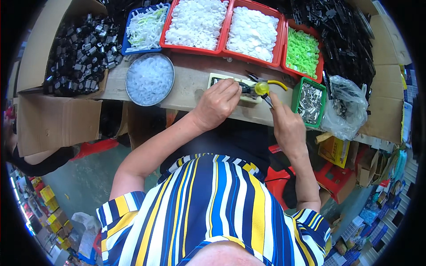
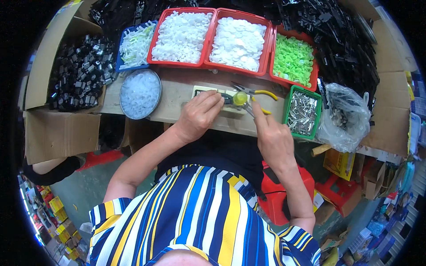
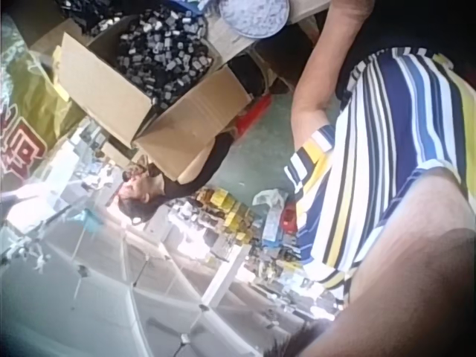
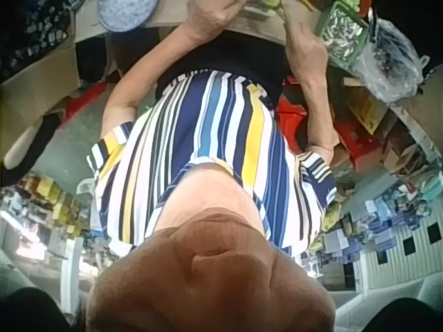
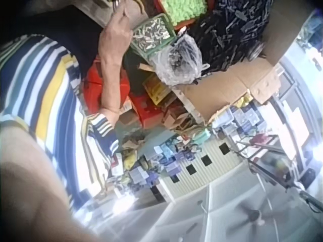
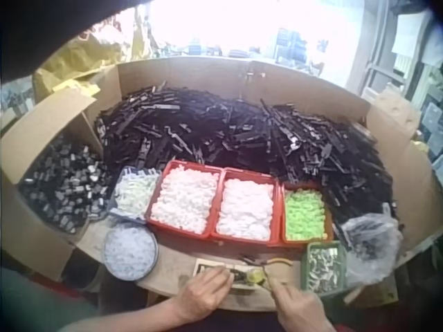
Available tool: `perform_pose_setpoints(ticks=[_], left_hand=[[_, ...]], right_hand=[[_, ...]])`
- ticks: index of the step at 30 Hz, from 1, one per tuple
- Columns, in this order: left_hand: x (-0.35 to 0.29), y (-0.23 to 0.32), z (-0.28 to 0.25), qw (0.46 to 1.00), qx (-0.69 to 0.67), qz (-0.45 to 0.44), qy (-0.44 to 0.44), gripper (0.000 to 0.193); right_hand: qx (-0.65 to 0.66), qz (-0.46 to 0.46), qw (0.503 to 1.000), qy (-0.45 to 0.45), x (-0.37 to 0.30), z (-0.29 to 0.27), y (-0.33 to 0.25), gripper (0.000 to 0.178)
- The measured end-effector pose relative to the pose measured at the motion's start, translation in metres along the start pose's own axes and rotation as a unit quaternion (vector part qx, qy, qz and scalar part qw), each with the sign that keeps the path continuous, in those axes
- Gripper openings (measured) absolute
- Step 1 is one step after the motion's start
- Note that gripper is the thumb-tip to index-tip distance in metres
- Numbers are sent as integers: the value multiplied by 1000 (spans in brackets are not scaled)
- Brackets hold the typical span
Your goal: Assembling small plastic toy components using a jig and pliers in a factory workshop.
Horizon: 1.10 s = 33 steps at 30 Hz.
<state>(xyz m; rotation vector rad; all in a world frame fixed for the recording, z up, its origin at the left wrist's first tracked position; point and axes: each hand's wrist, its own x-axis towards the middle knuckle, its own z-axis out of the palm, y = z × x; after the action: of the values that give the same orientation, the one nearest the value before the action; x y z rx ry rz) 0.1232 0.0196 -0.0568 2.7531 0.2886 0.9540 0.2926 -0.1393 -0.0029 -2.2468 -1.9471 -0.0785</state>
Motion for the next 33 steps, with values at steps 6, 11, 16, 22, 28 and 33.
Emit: perform_pose_setpoints(ticks=[6,11,16,22,28,33], left_hand=[[-2,1,1,1000,7,-1,10,27],[-3,12,-1,1000,14,-17,-5,29],[-16,23,-2,999,4,-34,-9,34],[-21,23,5,1000,0,-19,-6,32],[-27,20,11,999,40,20,14,32],[-23,24,2,1000,28,13,-3,33]], right_hand=[[22,-15,995,91,3,-6,-5,45],[16,-33,998,54,17,-29,-5,47],[187,-72,952,233,33,-39,-17,38],[33,-76,993,83,49,-17,-22,52],[0,-106,993,-42,57,1,-24,56],[113,-115,982,96,62,-13,-31,52]])
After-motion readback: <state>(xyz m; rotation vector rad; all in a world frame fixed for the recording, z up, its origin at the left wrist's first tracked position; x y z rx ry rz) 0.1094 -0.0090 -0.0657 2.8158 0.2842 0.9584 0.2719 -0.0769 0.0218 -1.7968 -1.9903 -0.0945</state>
